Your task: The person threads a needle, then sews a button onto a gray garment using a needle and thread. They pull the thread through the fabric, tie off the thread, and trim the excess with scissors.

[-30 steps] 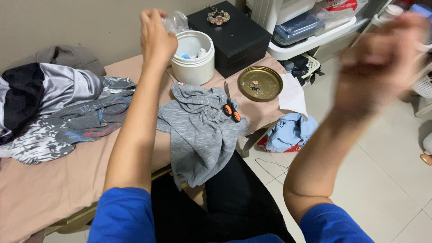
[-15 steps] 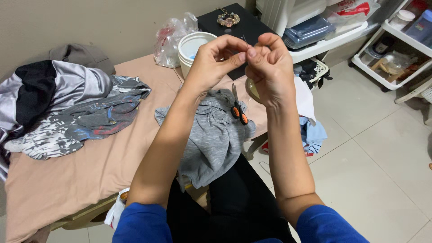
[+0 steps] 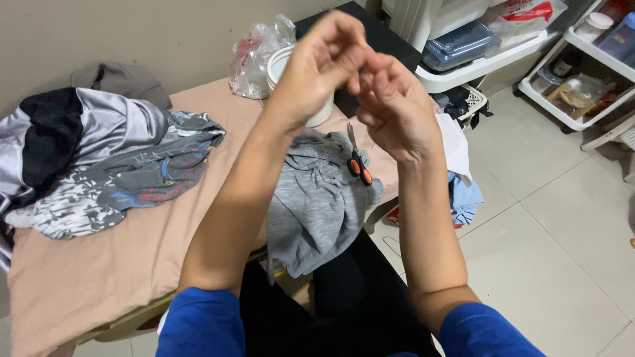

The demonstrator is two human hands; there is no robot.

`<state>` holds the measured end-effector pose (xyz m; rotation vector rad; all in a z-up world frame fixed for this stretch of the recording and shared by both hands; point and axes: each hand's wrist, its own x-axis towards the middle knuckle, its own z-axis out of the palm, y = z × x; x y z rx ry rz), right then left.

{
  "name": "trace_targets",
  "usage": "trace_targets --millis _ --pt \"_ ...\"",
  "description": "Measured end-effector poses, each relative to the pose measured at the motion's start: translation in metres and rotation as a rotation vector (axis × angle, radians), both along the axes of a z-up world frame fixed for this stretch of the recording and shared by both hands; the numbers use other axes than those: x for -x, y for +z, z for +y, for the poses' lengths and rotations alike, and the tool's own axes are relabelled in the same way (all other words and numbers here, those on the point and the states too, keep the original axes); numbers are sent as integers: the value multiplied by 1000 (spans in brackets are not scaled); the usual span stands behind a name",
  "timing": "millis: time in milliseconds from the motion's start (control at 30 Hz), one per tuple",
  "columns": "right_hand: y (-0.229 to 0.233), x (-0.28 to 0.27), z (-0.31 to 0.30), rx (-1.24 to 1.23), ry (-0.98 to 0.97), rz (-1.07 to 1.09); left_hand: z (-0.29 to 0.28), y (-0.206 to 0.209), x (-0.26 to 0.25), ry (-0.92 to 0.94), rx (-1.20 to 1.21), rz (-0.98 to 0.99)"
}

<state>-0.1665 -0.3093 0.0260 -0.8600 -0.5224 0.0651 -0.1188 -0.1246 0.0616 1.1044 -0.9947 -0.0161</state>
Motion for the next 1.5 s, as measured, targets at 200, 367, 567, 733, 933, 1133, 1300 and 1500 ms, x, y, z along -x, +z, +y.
trace_targets --millis 200,367,567,733,933,1133,1300,1500 --pt "-9 -4 -9 241 -373 1 49 21 -19 90 143 121" --pt "-19 -15 -28 308 -482 -8 110 29 -50 214 436 98" --pt "-23 -31 -31 419 -595 -44 192 10 -101 444 718 138" --pt "-16 -39 -19 471 -572 -73 231 -27 -127 736 537 142" --pt "-8 -44 11 478 -510 -100 210 -41 -108 1524 -806 -251" --pt "0 -50 51 464 -439 -202 88 -32 -63 475 -500 -281" --pt "8 -48 57 484 -475 -230 44 -22 -27 474 -464 -23" --pt "6 -48 52 480 -387 -227 58 -10 -17 798 -518 -256"
